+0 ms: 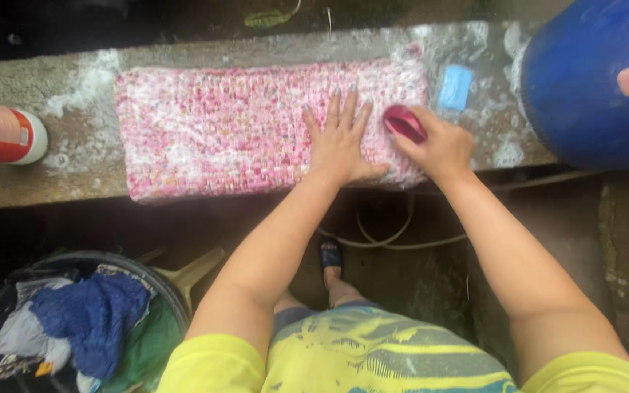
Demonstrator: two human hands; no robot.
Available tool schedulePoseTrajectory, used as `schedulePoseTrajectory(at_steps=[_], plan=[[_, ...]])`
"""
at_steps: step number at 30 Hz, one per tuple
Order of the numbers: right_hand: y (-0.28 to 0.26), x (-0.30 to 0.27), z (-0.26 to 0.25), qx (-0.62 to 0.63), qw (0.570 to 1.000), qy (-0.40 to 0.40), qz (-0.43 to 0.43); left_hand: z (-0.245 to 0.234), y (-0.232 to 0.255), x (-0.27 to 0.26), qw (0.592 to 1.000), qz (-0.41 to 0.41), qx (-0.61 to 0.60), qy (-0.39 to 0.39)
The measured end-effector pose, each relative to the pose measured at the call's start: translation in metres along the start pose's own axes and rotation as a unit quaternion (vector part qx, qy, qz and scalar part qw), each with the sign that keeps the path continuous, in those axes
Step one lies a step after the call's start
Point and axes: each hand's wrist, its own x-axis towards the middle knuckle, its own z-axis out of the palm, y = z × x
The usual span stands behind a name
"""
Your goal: The person washes a mat by laying it on a ledge, pouring water over it using a scoop, adding liquid from a bottle, and scrubbing both sides with a brush.
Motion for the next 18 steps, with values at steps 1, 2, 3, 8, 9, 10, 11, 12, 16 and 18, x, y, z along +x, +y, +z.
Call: schedulePoseTrajectory(at_steps=[1,2,3,8,9,10,11,12,16,18], plan=[[0.007,0.026,0.012,0.016,1.0,0.008,0.005,-0.004,-0.001,0.005,1.0,-0.001,0.0,-0.009],[0.014,0.055,0.024,0.008,0.999,0.021,0.028,-0.004,-0.002,0.007,1.0,-0.005,0.0,-0.01],[0.02,0.084,0.036,0.001,0.998,0.035,0.051,-0.003,-0.003,0.01,1.0,-0.007,0.005,-0.018],[0.013,0.092,0.037,-0.004,0.997,0.073,0.001,0.03,-0.016,0.019,1.0,-0.001,-0.01,-0.004],[0.002,0.07,0.033,0.022,1.0,0.0,0.014,0.033,-0.029,0.025,0.994,0.055,-0.084,0.048],[-0.012,0.045,0.029,0.05,0.996,-0.076,0.018,0.034,-0.042,0.026,0.977,0.104,-0.158,0.103],[-0.026,0.01,0.021,0.015,0.997,-0.06,-0.05,0.034,-0.057,0.015,0.977,0.099,-0.158,0.108],[-0.038,-0.006,0.02,-0.015,0.992,-0.041,-0.118,0.031,-0.078,-0.005,0.989,0.037,-0.108,0.092],[-0.032,0.038,0.038,0.035,0.98,-0.081,-0.181,0.014,-0.104,-0.056,0.987,-0.125,-0.081,0.059],[-0.027,0.099,0.063,0.019,0.988,-0.011,-0.15,0.019,-0.098,-0.06,0.985,-0.12,-0.089,0.087]])
